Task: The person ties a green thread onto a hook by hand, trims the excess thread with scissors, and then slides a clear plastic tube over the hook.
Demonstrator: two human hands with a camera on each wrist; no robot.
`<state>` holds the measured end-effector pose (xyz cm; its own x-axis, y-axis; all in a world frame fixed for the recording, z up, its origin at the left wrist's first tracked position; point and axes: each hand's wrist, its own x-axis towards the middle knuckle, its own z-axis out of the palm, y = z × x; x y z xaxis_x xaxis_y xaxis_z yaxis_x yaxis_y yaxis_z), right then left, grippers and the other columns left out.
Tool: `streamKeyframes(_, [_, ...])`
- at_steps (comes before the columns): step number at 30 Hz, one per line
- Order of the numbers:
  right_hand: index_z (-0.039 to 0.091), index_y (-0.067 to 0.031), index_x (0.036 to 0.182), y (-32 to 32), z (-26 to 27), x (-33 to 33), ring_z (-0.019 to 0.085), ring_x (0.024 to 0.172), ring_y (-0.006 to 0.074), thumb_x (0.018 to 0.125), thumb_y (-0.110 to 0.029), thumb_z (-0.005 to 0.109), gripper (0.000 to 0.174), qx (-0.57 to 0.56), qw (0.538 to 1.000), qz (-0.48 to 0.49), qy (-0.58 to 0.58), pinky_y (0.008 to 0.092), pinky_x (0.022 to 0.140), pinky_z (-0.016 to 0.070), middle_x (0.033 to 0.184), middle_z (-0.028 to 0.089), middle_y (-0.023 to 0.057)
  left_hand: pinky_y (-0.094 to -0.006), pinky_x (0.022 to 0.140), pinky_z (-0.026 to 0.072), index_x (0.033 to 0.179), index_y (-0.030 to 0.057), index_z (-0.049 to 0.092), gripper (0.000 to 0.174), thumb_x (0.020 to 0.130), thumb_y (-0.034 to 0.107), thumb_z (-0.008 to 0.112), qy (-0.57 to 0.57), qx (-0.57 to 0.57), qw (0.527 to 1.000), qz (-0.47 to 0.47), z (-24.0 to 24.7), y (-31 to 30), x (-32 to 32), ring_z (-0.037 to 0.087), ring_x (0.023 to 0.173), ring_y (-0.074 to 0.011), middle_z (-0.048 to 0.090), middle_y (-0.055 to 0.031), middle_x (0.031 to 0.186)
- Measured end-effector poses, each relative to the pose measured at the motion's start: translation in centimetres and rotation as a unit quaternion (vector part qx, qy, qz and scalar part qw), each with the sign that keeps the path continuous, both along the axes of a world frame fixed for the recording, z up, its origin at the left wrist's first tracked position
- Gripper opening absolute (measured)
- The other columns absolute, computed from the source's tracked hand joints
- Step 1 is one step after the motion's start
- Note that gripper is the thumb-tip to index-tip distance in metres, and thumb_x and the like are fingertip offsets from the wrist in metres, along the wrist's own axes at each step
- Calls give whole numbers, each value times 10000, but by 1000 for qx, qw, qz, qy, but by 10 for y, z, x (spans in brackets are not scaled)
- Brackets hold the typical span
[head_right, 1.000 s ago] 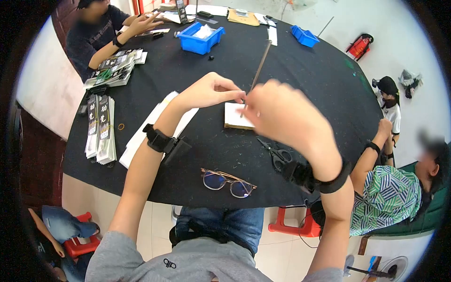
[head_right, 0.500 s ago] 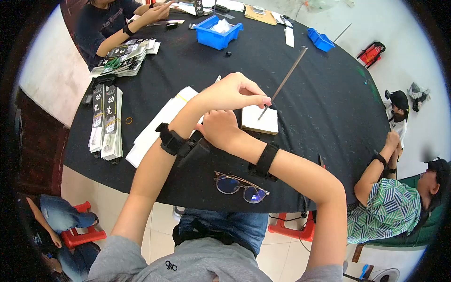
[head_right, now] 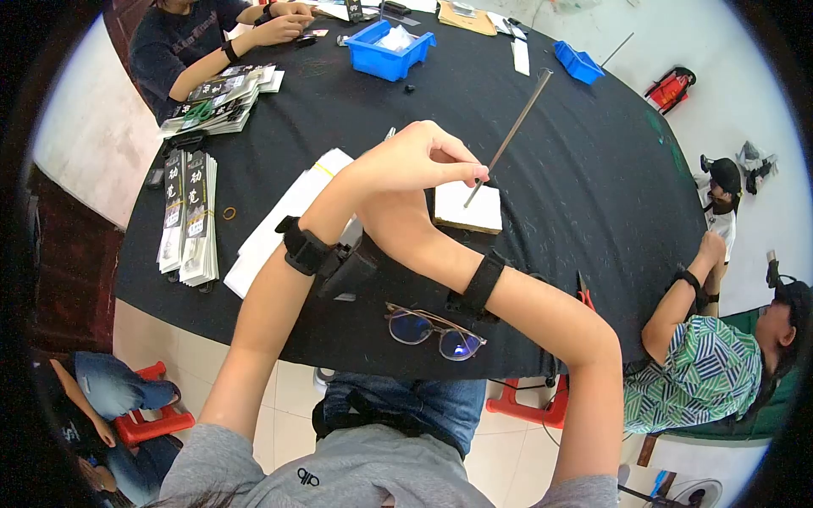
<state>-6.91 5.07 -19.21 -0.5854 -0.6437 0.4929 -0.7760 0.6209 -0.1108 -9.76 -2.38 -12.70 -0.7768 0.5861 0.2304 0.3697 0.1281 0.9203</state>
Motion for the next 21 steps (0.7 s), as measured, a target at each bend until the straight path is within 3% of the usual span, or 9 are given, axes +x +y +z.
streamKeyframes(4, [612, 33, 849, 9, 11, 7, 625, 740, 321, 840, -104, 568, 145, -16, 1000, -12, -17, 437, 681, 469, 769, 629, 167, -263, 754, 512, 945, 34, 737, 258, 841, 264, 683, 16, 9, 1000, -5, -2, -1, -2, 659, 805, -133, 718, -77, 848])
streamKeyframes(10, [654, -1, 899, 35, 24, 15, 633, 616, 275, 856, -113, 625, 123, -47, 986, -24, -157, 368, 573, 492, 694, 643, 126, -250, 678, 503, 939, 32, 736, 246, 843, 252, 685, 30, -12, 999, -3, -5, -1, -6, 634, 754, -102, 716, -61, 827])
streamKeyframes(12, [679, -48, 1006, 50, 19, 13, 650, 618, 218, 886, -140, 625, 160, -77, 977, -18, -197, 324, 561, 501, 693, 661, 105, -245, 679, 503, 940, 32, 736, 241, 846, 248, 684, 33, -24, 999, 0, -6, -1, -8, 634, 753, -100, 715, -62, 825])
streamKeyframes(13, [673, -83, 1110, 55, 21, 14, 643, 588, 151, 905, -149, 614, 223, -79, 968, -28, -237, 289, 540, 500, 686, 668, 93, -240, 679, 503, 940, 31, 736, 237, 849, 243, 682, 35, -36, 999, 4, -6, 0, -9, 634, 751, -98, 715, -63, 822])
streamKeyframes(14, [673, -83, 1110, 61, 23, 15, 643, 588, 151, 905, -149, 614, 223, -79, 968, -31, -235, 289, 540, 500, 686, 668, 93, -240, 679, 503, 940, 31, 736, 237, 849, 243, 682, 37, -35, 999, 2, -6, 1, -9, 634, 751, -98, 715, -63, 822])
streamKeyframes(16, [691, -88, 1084, 71, 34, 21, 643, 513, 177, 903, -211, 609, 234, -123, 922, -84, -358, 301, 517, 507, 615, 659, 86, -235, 687, 505, 949, 22, 731, 234, 856, 229, 676, 29, -6, 1000, -6, -8, 1, -9, 632, 749, -96, 714, -72, 824])
streamKeyframes(17, [691, -90, 1097, 75, 44, 24, 634, 499, 119, 907, -192, 610, 231, -104, 918, -113, -367, 255, 498, 496, 643, 673, 90, -237, 703, 507, 967, 11, 724, 227, 856, 202, 672, 25, -9, 1000, -7, -8, 1, -9, 633, 750, -97, 714, -81, 832])
streamKeyframes(20, [688, -79, 1100, 92, 46, 23, 656, 530, 134, 918, -192, 598, 232, -158, 913, -92, -364, 256, 517, 513, 668, 685, 104, -241, 702, 509, 984, 7, 718, 214, 856, 170, 666, 6, 0, 1000, 3, -7, 2, -8, 636, 758, -99, 713, -85, 843])
streamKeyframes(21, [687, -83, 1105, 99, 49, 25, 683, 585, 150, 921, -184, 594, 229, -184, 892, -109, -398, 264, 538, 532, 711, 703, 105, -241, 708, 509, 997, 12, 717, 206, 851, 148, 666, 23, -9, 1000, 5, -7, 1, -8, 641, 775, -103, 714, -86, 859])
